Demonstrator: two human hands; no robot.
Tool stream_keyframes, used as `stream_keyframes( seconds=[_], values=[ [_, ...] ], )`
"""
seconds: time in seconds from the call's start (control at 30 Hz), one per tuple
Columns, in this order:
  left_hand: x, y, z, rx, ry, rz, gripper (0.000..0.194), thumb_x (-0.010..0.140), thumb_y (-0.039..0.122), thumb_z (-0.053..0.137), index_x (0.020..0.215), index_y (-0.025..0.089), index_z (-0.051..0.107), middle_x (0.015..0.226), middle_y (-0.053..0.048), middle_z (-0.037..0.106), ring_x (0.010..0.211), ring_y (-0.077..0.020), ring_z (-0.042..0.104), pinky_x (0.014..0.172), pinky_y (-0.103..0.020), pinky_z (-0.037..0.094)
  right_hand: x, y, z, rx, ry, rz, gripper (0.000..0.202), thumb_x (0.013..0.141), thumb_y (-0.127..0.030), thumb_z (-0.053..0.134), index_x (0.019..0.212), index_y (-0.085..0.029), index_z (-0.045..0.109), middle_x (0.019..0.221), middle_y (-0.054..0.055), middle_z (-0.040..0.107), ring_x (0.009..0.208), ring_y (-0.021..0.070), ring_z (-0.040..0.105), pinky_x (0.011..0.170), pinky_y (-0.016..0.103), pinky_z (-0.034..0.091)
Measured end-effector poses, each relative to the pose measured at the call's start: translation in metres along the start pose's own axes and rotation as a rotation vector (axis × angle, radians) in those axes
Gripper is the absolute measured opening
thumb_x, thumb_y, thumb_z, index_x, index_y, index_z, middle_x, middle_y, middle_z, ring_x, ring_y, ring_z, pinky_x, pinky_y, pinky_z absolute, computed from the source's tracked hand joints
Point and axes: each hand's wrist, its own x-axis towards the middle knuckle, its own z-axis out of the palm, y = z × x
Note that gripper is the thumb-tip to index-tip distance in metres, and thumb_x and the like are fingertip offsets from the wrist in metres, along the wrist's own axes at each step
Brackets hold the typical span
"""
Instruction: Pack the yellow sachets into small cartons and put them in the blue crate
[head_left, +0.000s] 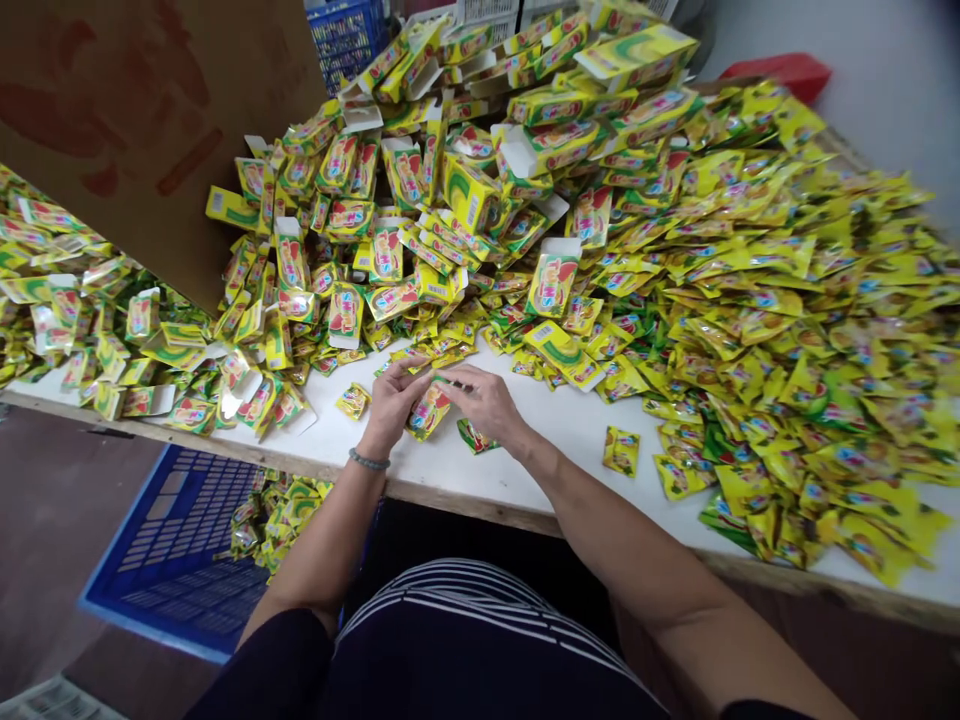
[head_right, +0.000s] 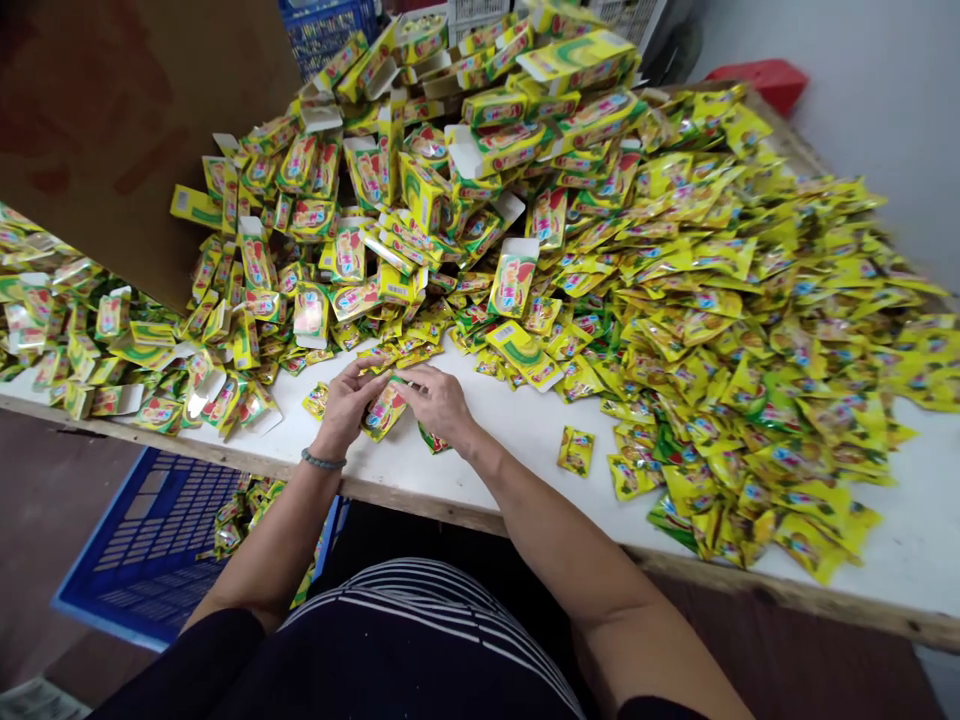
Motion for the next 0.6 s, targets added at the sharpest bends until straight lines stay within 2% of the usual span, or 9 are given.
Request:
stream_keyframes(
  seconds=[0.07, 0.1, 0.17, 0.23, 0.3, 0.33, 0.43, 0.5, 0.6],
  values=[
    [-0.016, 0.021, -0.024, 0.237, -0.053, -0.03, 0.05, 0.068, 0.047, 0.083, 0.105, 0.017, 0.069, 0.059, 0.002, 0.064, 0.05, -0.0109, 0.055, 0.048, -0.021, 0.038, 0.002, 0.001, -0.005, -0.048, -0.069, 0.019, 0.022, 0.092, -0.03, 0.059, 0.096, -0.022, 0.078, 0.097, 0.007, 0.076, 0.086, 0.0197, 0.069, 0.08, 0.032, 0.054],
    [-0.026, 0.034, -0.041, 0.398, -0.091, -0.051, 0.049, 0.068, 0.048, 0.082, 0.104, 0.017, 0.071, 0.061, 0.001, 0.066, 0.051, -0.0121, 0.056, 0.048, -0.021, 0.037, 0.004, 0.002, -0.01, -0.108, -0.055, 0.031, 0.023, 0.093, -0.03, 0.057, 0.095, -0.022, 0.078, 0.096, 0.007, 0.077, 0.085, 0.0204, 0.069, 0.079, 0.032, 0.053],
    [-0.048, 0.063, -0.08, 0.75, -0.159, -0.131, 0.048, 0.07, 0.052, 0.079, 0.104, 0.019, 0.072, 0.066, -0.002, 0.07, 0.056, -0.0159, 0.06, 0.051, -0.023, 0.039, 0.012, 0.007, -0.025, -0.292, 0.073, 0.055, 0.027, 0.095, -0.026, 0.051, 0.1, -0.021, 0.077, 0.1, 0.009, 0.076, 0.09, 0.0233, 0.067, 0.082, 0.035, 0.051],
    [-0.069, 0.088, -0.118, 1.006, -0.193, -0.259, 0.05, 0.071, 0.058, 0.073, 0.106, 0.023, 0.072, 0.072, -0.002, 0.074, 0.061, -0.0205, 0.064, 0.054, -0.027, 0.043, 0.022, 0.014, -0.041, -0.513, 0.238, 0.063, 0.033, 0.096, -0.022, 0.045, 0.112, -0.019, 0.074, 0.112, 0.013, 0.073, 0.105, 0.0282, 0.061, 0.093, 0.042, 0.047],
    [-0.082, 0.102, -0.144, 1.189, -0.143, -0.322, 0.055, 0.066, 0.061, 0.072, 0.106, 0.023, 0.072, 0.076, -0.004, 0.076, 0.069, -0.0256, 0.069, 0.062, -0.031, 0.048, 0.032, 0.025, -0.054, -0.671, 0.307, 0.059, 0.041, 0.095, -0.022, 0.046, 0.13, -0.017, 0.065, 0.13, 0.016, 0.065, 0.121, 0.0327, 0.051, 0.102, 0.048, 0.039],
    [-0.086, 0.103, -0.15, 1.253, -0.09, -0.316, 0.057, 0.065, 0.062, 0.07, 0.107, 0.023, 0.071, 0.08, -0.005, 0.077, 0.074, -0.0276, 0.07, 0.066, -0.032, 0.049, 0.036, 0.031, -0.058, -0.729, 0.311, 0.065, 0.045, 0.094, -0.024, 0.048, 0.136, -0.017, 0.06, 0.137, 0.017, 0.06, 0.127, 0.0349, 0.046, 0.104, 0.051, 0.036],
    [-0.08, 0.092, -0.141, 1.318, 0.076, -0.209, 0.056, 0.073, 0.062, 0.062, 0.11, 0.021, 0.07, 0.095, -0.008, 0.079, 0.088, -0.0291, 0.072, 0.075, -0.033, 0.05, 0.042, 0.047, -0.06, -0.831, 0.254, 0.095, 0.045, 0.093, -0.028, 0.053, 0.136, -0.019, 0.06, 0.144, 0.017, 0.054, 0.132, 0.039, 0.037, 0.101, 0.056, 0.032],
    [-0.064, 0.077, -0.124, 1.335, 0.167, -0.148, 0.05, 0.082, 0.059, 0.056, 0.11, 0.021, 0.07, 0.1, -0.009, 0.078, 0.095, -0.0282, 0.071, 0.079, -0.033, 0.049, 0.041, 0.052, -0.057, -0.848, 0.219, 0.113, 0.037, 0.093, -0.029, 0.054, 0.127, -0.019, 0.066, 0.137, 0.017, 0.06, 0.126, 0.0385, 0.041, 0.098, 0.055, 0.031],
    [-0.032, 0.055, -0.1, 1.463, 0.273, -0.16, 0.05, 0.085, 0.055, 0.058, 0.117, 0.018, 0.067, 0.106, -0.013, 0.076, 0.101, -0.0304, 0.069, 0.082, -0.035, 0.048, 0.036, 0.051, -0.054, -0.845, 0.147, 0.131, 0.039, 0.09, -0.039, 0.062, 0.122, -0.018, 0.068, 0.119, 0.017, 0.068, 0.113, 0.0363, 0.049, 0.094, 0.051, 0.033]
  ],
)
